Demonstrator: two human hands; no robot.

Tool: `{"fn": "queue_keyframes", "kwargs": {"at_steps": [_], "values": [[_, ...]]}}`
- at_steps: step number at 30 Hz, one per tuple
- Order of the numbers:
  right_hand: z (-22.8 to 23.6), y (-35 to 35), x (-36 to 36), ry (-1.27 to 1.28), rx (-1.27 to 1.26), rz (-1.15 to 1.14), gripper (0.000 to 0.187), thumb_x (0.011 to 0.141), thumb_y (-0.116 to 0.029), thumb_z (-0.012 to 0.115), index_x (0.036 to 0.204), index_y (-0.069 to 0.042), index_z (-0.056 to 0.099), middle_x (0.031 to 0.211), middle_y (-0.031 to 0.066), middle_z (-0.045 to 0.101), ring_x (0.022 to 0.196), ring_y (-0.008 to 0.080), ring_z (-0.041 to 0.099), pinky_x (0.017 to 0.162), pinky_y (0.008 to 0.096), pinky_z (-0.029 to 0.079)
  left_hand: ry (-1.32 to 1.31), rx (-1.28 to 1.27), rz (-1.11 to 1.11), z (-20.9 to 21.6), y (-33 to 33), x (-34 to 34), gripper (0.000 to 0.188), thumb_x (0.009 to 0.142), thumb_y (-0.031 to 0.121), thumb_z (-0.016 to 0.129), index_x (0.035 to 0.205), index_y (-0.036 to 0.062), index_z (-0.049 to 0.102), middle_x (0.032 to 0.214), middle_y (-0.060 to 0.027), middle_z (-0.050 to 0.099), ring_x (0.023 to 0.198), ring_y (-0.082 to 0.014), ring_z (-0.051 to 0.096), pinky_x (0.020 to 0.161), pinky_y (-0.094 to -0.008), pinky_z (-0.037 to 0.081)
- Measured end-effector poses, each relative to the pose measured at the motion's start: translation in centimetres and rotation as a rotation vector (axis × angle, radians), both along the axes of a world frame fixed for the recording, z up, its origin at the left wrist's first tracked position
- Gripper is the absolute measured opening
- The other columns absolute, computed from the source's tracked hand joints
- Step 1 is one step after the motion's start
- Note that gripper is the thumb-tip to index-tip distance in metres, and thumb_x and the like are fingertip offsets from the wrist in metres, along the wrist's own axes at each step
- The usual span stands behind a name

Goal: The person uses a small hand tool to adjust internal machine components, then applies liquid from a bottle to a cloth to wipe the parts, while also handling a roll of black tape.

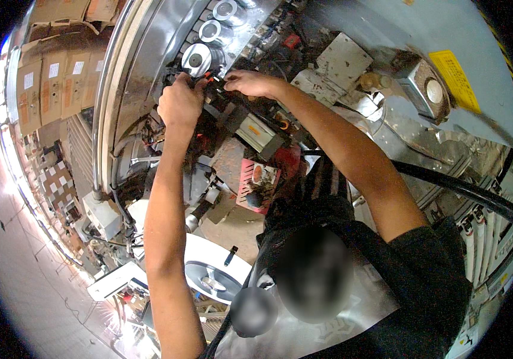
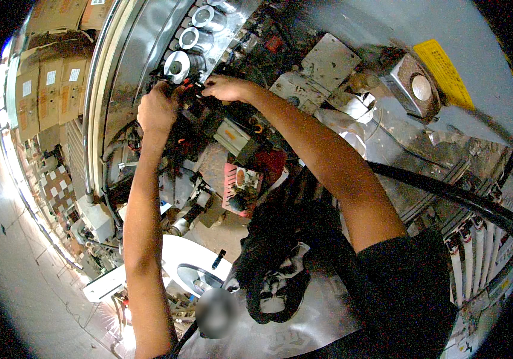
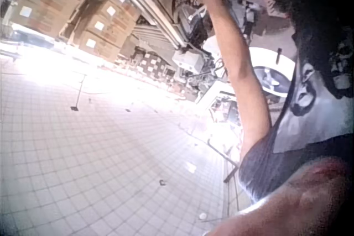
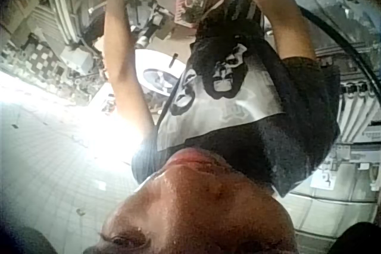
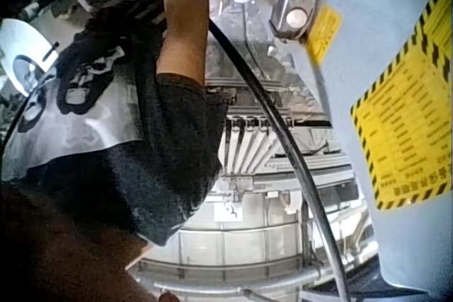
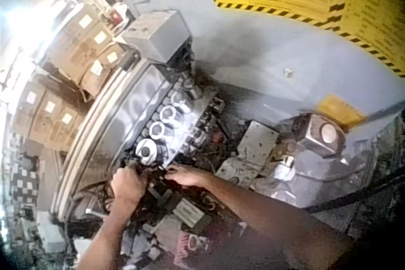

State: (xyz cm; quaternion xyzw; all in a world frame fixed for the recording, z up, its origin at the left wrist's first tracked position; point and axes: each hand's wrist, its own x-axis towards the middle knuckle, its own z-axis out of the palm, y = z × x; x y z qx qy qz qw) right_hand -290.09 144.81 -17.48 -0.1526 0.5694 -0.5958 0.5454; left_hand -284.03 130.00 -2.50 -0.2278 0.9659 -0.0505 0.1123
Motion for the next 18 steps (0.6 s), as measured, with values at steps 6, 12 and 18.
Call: {"fn": "queue_keyframes", "kwargs": {"at_steps": [6,12,18], "values": [[0.2,-0.2,0.2,0.034,0.013,-0.038,0.069,0.099,-0.050,0.064,0.152,-0.010,0.046,0.144,0.0152,0.058,0.131,0.0281,0.054,0.100,0.0520,0.049,0.069,-0.011,0.013,-0.8,-0.2,1.0,0.055,0.090,0.064,0.068,0.114,0.0143,0.072,0.095,-0.0231,0.075,0.094,-0.0472,0.071,0.080,-0.0564,0.057],[-2.6,-1.0,-0.5,0.000,-0.175,-0.378,0.063,0.093,-0.043,0.077,0.139,-0.006,0.055,0.124,0.0103,0.068,0.109,0.0201,0.064,0.092,0.0402,0.054,0.237,0.203,-0.016,-0.3,0.7,2.8,0.054,0.092,0.059,0.069,0.106,0.0071,0.070,0.078,-0.0207,0.071,0.078,-0.0442,0.071,0.069,-0.0514,0.054],[-1.0,2.1,-0.8,-0.089,-0.405,-0.384,0.041,0.097,-0.031,0.075,0.118,0.003,0.069,0.105,0.0120,0.075,0.094,0.0195,0.074,0.089,0.0305,0.060,0.238,0.457,-0.083,2.7,0.8,4.6,0.044,0.091,0.046,0.078,0.092,0.0039,0.067,0.058,-0.0107,0.058,0.053,-0.0251,0.057,0.055,-0.0377,0.044]]}}
